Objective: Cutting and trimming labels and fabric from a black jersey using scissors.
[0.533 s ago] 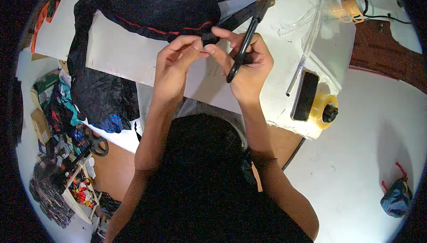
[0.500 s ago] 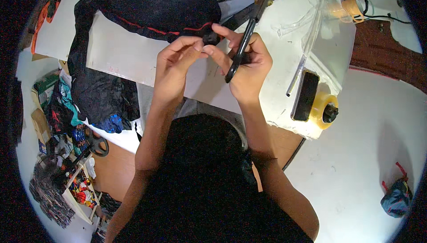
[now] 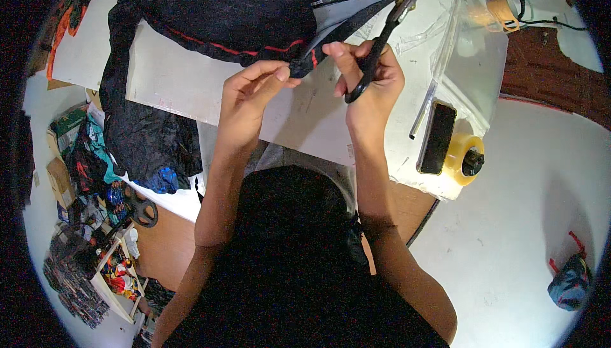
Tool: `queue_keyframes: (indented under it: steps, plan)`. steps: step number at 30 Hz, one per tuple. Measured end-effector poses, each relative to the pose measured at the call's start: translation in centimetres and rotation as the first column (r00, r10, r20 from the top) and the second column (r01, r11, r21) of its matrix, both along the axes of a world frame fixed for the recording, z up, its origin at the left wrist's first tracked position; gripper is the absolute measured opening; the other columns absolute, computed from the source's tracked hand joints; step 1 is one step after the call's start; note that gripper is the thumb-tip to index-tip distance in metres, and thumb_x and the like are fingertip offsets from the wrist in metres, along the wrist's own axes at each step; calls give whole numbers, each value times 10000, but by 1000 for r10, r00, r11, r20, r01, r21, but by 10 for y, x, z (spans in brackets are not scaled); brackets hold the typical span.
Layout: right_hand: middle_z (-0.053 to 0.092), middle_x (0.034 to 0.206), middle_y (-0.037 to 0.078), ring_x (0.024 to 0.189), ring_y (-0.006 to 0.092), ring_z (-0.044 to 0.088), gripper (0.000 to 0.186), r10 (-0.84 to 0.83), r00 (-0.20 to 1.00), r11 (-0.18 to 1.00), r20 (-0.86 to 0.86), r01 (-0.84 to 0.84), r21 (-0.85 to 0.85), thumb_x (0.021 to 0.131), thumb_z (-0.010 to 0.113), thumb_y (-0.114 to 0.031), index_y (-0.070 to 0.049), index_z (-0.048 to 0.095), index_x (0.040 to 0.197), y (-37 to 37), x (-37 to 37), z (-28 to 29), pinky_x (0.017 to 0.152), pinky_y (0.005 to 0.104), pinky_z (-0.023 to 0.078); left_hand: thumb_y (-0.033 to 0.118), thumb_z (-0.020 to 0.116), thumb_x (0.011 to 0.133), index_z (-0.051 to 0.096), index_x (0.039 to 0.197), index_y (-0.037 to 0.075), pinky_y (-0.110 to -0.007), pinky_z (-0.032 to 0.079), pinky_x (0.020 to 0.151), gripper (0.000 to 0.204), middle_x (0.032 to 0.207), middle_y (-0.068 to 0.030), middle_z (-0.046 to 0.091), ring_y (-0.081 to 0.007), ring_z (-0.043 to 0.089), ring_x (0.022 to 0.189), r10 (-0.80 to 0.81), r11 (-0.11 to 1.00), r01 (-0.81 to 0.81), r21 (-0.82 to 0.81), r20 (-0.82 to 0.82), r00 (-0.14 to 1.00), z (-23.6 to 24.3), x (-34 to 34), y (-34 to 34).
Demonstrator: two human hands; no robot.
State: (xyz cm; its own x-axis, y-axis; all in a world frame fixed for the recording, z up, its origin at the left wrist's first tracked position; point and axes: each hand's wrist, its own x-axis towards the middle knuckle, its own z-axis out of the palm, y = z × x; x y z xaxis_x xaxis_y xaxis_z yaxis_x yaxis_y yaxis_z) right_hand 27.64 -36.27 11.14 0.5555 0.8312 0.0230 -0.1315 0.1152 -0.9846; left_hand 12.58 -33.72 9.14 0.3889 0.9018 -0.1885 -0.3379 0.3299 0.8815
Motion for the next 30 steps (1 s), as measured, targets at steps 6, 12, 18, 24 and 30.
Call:
queue_keyframes:
  steps: [6, 12, 18, 24, 30]
  plan:
    - [631, 638, 99, 357, 50, 413, 199, 40, 999, 994, 17, -38, -98, 824, 681, -151, -52, 520, 761, -14, 5, 0, 346, 181, 305, 106, 618, 874, 631, 955, -29, -232, 462, 733, 159, 846, -45, 649, -89, 606, 800, -20, 1000, 21, 12, -57, 998, 5, -2, -1]
    - [471, 562, -9, 411, 45, 408, 256, 310, 947, 950, -81, -312, -8, 792, 706, -207, -35, 519, 753, -35, 16, -7, 378, 189, 302, 99, 634, 855, 652, 892, -18, -203, 446, 672, 125, 784, -73, 660, -40, 572, 730, -214, 935, 310, 175, -420, 882, 1, -13, -20]
    - [467, 616, -41, 555, 46, 410, 288, 394, 900, 917, 186, -372, -142, 689, 781, -150, -32, 522, 734, -48, 5, -7, 524, 211, 329, 127, 547, 923, 531, 1170, -71, -248, 444, 833, 317, 999, -102, 653, -125, 584, 962, 7, 981, 14, 196, -106, 994, 22, -7, -11]
    - [552, 718, 36, 612, 116, 540, 359, 669, 742, 737, 45, -654, -172, 622, 812, -156, 9, 580, 840, -59, -11, 6, 562, 248, 425, 289, 432, 968, 467, 1265, 41, -350, 448, 805, 389, 904, -85, 574, -196, 557, 843, -146, 981, 187, -56, 424, 894, 13, 2, -5]
    - [636, 860, 112, 760, 207, 621, 317, 715, 619, 675, 325, -731, -94, 692, 741, -59, -16, 642, 990, -36, 24, 35, 670, 290, 495, 341, 440, 960, 479, 1247, 68, -298, 430, 608, 398, 797, -62, 531, -166, 498, 711, 5, 973, 142, -183, 630, 776, -1, -1, -12]
